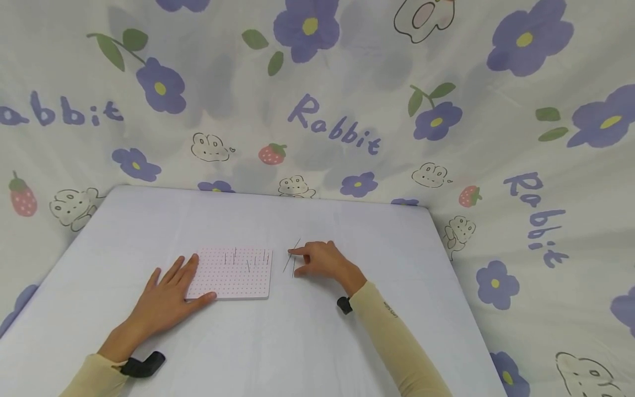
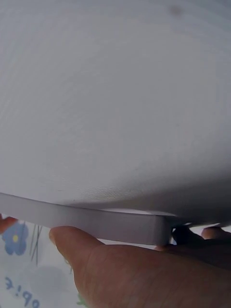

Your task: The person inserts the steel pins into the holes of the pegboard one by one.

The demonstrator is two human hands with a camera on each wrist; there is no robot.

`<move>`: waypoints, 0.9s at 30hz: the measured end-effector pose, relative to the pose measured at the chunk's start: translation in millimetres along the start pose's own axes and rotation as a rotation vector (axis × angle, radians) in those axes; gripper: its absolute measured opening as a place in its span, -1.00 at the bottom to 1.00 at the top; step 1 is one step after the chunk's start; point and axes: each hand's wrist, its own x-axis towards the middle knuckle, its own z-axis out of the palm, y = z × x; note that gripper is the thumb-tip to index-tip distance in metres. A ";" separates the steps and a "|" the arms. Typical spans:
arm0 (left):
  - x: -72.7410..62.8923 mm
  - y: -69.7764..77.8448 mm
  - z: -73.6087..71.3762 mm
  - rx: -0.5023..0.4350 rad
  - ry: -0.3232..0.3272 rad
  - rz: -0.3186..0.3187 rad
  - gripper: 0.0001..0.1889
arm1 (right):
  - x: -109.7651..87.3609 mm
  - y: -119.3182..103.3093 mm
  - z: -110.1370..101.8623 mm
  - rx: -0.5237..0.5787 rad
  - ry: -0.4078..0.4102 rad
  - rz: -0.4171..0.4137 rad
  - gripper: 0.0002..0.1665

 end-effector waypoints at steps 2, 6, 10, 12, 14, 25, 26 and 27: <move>-0.2 -0.1 0.2 -0.001 0.002 0.000 0.19 | -0.8 1.2 1.9 -0.014 -0.009 -0.012 -0.29; -0.4 0.2 -0.1 -0.001 -0.001 0.002 0.18 | -3.1 3.4 4.4 -0.046 -0.019 -0.034 -0.33; -0.4 -0.1 -0.9 -0.002 -0.001 0.004 0.18 | -5.0 5.3 5.3 -0.056 -0.024 -0.049 -0.37; -0.4 -0.6 -1.3 -0.003 0.001 0.004 0.18 | -5.4 6.5 5.7 -0.060 -0.022 -0.060 -0.38; -0.2 -0.6 -1.2 -0.002 0.000 0.005 0.18 | -5.7 7.8 6.3 -0.073 -0.015 -0.072 -0.38; -1.0 0.9 -2.1 -0.004 -0.009 0.002 0.17 | -5.0 8.2 10.1 -0.158 0.063 -0.141 -0.67; -1.0 1.0 -2.1 -0.004 -0.008 0.002 0.17 | -4.6 7.7 10.2 -0.161 0.066 -0.144 -0.68; -1.0 0.9 -2.1 -0.003 -0.007 0.003 0.17 | -4.2 7.4 10.5 -0.161 0.069 -0.147 -0.70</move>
